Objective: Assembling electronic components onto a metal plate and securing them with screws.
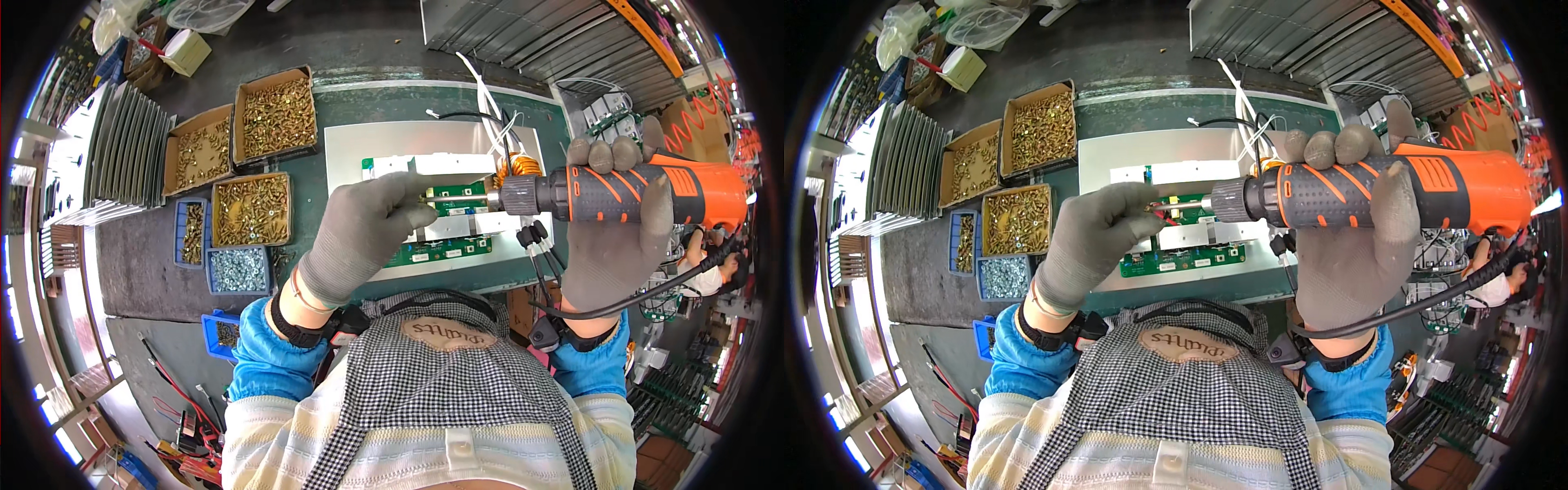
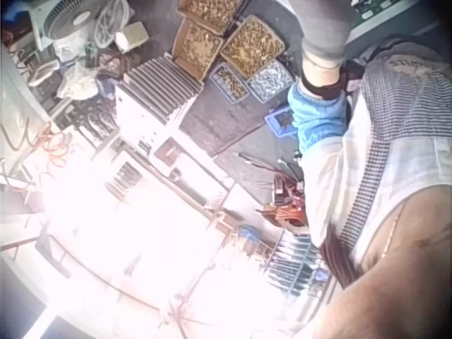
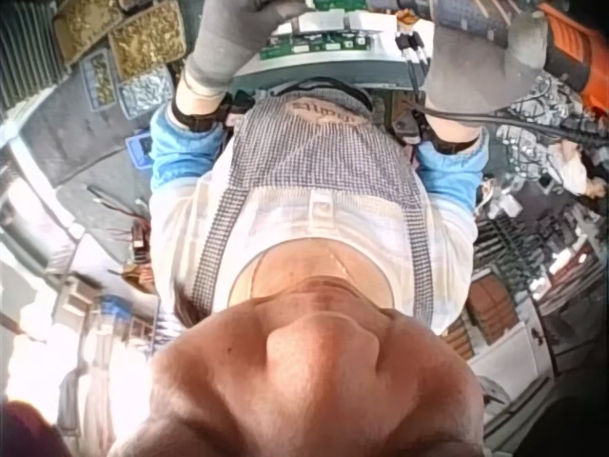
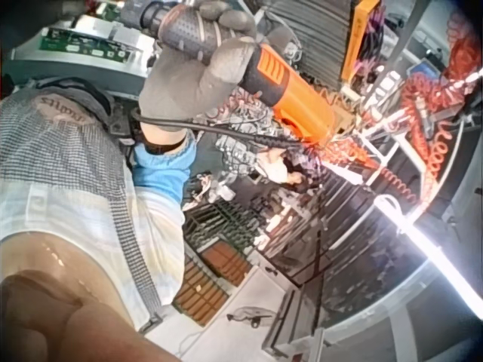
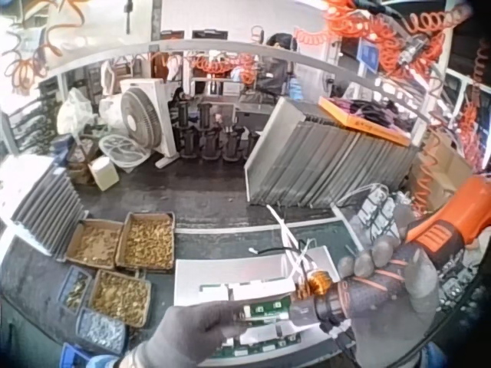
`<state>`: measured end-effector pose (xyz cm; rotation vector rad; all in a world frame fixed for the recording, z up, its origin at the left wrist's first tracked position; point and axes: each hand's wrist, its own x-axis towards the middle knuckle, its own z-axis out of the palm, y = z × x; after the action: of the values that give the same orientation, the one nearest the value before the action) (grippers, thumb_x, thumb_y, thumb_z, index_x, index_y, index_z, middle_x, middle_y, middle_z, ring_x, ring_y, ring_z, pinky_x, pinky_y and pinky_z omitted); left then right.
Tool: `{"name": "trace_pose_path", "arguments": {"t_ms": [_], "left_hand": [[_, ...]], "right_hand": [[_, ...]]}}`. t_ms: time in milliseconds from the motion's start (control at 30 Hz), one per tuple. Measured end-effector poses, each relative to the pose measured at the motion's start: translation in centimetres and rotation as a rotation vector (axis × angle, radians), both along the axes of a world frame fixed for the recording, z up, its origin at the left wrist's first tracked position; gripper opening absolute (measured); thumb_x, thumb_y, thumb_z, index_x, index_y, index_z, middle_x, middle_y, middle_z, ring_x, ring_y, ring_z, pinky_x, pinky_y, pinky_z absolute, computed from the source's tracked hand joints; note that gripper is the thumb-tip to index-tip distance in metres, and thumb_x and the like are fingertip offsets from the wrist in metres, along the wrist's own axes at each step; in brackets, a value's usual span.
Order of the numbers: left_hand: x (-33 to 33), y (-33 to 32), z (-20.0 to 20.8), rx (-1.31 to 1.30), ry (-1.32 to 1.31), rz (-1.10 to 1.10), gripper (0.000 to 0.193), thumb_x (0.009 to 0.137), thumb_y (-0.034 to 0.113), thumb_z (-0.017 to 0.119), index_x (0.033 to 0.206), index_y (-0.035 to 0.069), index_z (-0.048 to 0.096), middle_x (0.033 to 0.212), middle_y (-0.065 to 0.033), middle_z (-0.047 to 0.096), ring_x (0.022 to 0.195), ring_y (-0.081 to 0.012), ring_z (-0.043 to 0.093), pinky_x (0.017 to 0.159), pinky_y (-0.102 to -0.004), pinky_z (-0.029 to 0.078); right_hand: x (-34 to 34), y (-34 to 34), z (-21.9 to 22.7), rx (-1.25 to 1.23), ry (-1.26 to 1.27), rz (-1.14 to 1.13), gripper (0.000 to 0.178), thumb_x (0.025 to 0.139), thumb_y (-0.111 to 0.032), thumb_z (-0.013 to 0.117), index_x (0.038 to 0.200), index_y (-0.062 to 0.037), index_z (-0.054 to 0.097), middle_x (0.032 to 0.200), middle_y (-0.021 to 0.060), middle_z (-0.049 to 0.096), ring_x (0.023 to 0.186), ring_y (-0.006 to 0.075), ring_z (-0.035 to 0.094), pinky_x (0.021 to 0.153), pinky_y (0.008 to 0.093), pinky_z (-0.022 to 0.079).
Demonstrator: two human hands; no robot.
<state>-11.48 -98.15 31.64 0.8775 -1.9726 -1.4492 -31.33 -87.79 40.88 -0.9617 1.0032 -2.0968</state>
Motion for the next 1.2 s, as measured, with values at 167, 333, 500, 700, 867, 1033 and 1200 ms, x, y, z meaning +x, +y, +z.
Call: {"name": "trace_pose_path", "arguments": {"t_ms": [167, 333, 500, 700, 867, 1033, 1200], "left_hand": [[2.0, -1.6, -1.2, 0.269, 0.109, 0.120, 0.052, 0.086, 0.009, 0.072, 0.131, -0.007, 0.054, 0.088, -0.0078, 0.071, 0.075, -0.0112, 0.064, 0.071, -0.0240, 0.052], [4.7, -4.1, -5.5, 0.834, 0.768, 0.423, 0.038, 0.092, -0.004, 0.049, 0.130, -0.009, 0.048, 0.114, -0.0130, 0.059, 0.098, -0.0165, 0.059, 0.086, -0.0261, 0.053], [5.9, -4.3, -10.0, 1.066, 1.016, 0.353, 0.024, 0.095, -0.009, 0.040, 0.115, -0.008, 0.052, 0.118, -0.0187, 0.059, 0.114, -0.0285, 0.062, 0.104, -0.0354, 0.053], [5.6, -4.2, -10.9, 1.126, 1.034, 0.383, 0.021, 0.099, -0.005, 0.040, 0.117, -0.008, 0.050, 0.124, -0.0229, 0.058, 0.118, -0.0322, 0.062, 0.102, -0.0359, 0.056], [4.7, -3.8, -10.4, 1.072, 0.889, 0.468, 0.025, 0.100, -0.003, 0.038, 0.124, -0.006, 0.048, 0.123, -0.0219, 0.059, 0.118, -0.0312, 0.062, 0.101, -0.0360, 0.056], [5.6, -2.8, -9.9, 0.997, 0.780, 0.487, 0.025, 0.102, 0.004, 0.043, 0.125, -0.004, 0.048, 0.116, -0.0190, 0.063, 0.104, -0.0255, 0.067, 0.087, -0.0318, 0.060], [7.1, -1.5, -9.2, 0.800, 0.539, 0.409, 0.028, 0.102, 0.013, 0.051, 0.126, -0.002, 0.049, 0.107, -0.0151, 0.067, 0.088, -0.0186, 0.068, 0.070, -0.0260, 0.057]], "right_hand": [[-0.3, -0.6, -1.6, 0.019, 0.094, 0.009, 0.056, 0.092, -0.018, 0.066, 0.141, -0.0095, 0.040, 0.101, 0.0076, 0.060, 0.095, 0.0237, 0.059, 0.096, 0.0509, 0.047], [-0.3, -0.7, -4.2, 0.152, 0.172, 0.037, 0.029, 0.087, -0.010, 0.070, 0.111, -0.0032, 0.055, 0.098, 0.0079, 0.060, 0.092, 0.0238, 0.061, 0.092, 0.0463, 0.049], [-0.9, -1.0, -6.2, 0.288, 0.248, 0.074, 0.034, 0.085, -0.012, 0.070, 0.115, -0.0080, 0.053, 0.100, 0.0072, 0.060, 0.096, 0.0239, 0.060, 0.099, 0.0478, 0.045], [-0.9, -1.8, -6.8, 0.248, 0.326, 0.116, 0.030, 0.083, -0.012, 0.073, 0.106, -0.0049, 0.056, 0.097, 0.0061, 0.059, 0.087, 0.0225, 0.062, 0.093, 0.0456, 0.048], [-0.9, -2.8, -6.9, 0.328, 0.487, 0.199, 0.028, 0.075, 0.007, 0.067, 0.100, -0.0020, 0.058, 0.086, 0.0053, 0.061, 0.080, 0.0164, 0.062, 0.073, 0.0313, 0.053], [-1.0, -3.3, -6.8, 0.338, 0.552, 0.174, 0.057, 0.083, -0.005, 0.068, 0.134, 0.0004, 0.042, 0.092, 0.0076, 0.061, 0.082, 0.0207, 0.062, 0.076, 0.0378, 0.055], [-0.6, -2.7, -5.7, 0.320, 0.377, 0.143, 0.024, 0.079, 0.005, 0.065, 0.102, 0.0012, 0.058, 0.087, 0.0081, 0.063, 0.084, 0.0197, 0.064, 0.077, 0.0357, 0.054]]}}
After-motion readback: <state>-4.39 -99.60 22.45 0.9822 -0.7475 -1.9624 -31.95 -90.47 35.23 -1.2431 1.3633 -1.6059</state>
